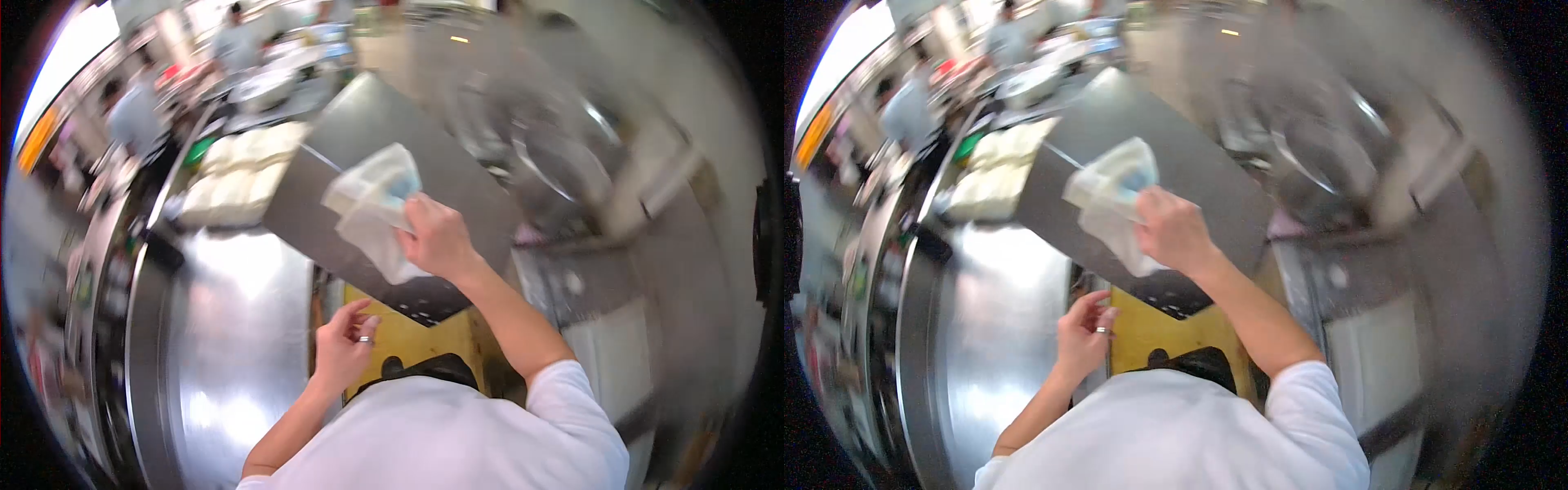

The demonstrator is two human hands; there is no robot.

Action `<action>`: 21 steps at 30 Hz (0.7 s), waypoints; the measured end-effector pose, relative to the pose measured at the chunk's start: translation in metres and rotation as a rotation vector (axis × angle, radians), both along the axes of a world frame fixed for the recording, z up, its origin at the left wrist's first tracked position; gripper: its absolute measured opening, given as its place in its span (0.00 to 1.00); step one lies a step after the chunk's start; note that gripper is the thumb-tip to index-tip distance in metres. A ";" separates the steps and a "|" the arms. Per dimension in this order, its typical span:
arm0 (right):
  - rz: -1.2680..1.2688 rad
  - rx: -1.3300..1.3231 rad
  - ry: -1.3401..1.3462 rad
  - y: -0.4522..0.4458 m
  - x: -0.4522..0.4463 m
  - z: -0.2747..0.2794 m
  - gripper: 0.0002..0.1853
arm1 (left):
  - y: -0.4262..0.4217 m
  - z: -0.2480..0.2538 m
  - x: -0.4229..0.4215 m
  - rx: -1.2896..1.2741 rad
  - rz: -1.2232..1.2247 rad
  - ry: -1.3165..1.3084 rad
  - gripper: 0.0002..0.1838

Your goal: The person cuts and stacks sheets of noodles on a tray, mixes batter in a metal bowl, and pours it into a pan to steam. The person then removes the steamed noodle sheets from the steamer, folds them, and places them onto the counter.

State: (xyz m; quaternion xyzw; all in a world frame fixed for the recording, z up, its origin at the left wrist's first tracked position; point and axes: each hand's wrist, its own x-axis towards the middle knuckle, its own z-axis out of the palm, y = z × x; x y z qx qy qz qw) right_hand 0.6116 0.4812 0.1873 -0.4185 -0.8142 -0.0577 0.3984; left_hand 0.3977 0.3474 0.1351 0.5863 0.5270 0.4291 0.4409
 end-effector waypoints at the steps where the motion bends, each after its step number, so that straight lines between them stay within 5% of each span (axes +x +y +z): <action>1: 0.049 -0.028 -0.042 0.014 -0.025 -0.006 0.17 | -0.001 -0.001 -0.020 0.016 0.063 0.029 0.15; 10: 0.540 -0.278 -0.132 0.091 -0.227 -0.087 0.15 | -0.022 -0.050 -0.105 -0.169 0.635 -0.163 0.17; 21: 0.728 -0.630 -0.311 0.144 -0.399 -0.174 0.12 | -0.013 -0.045 -0.116 -0.211 1.202 -0.130 0.16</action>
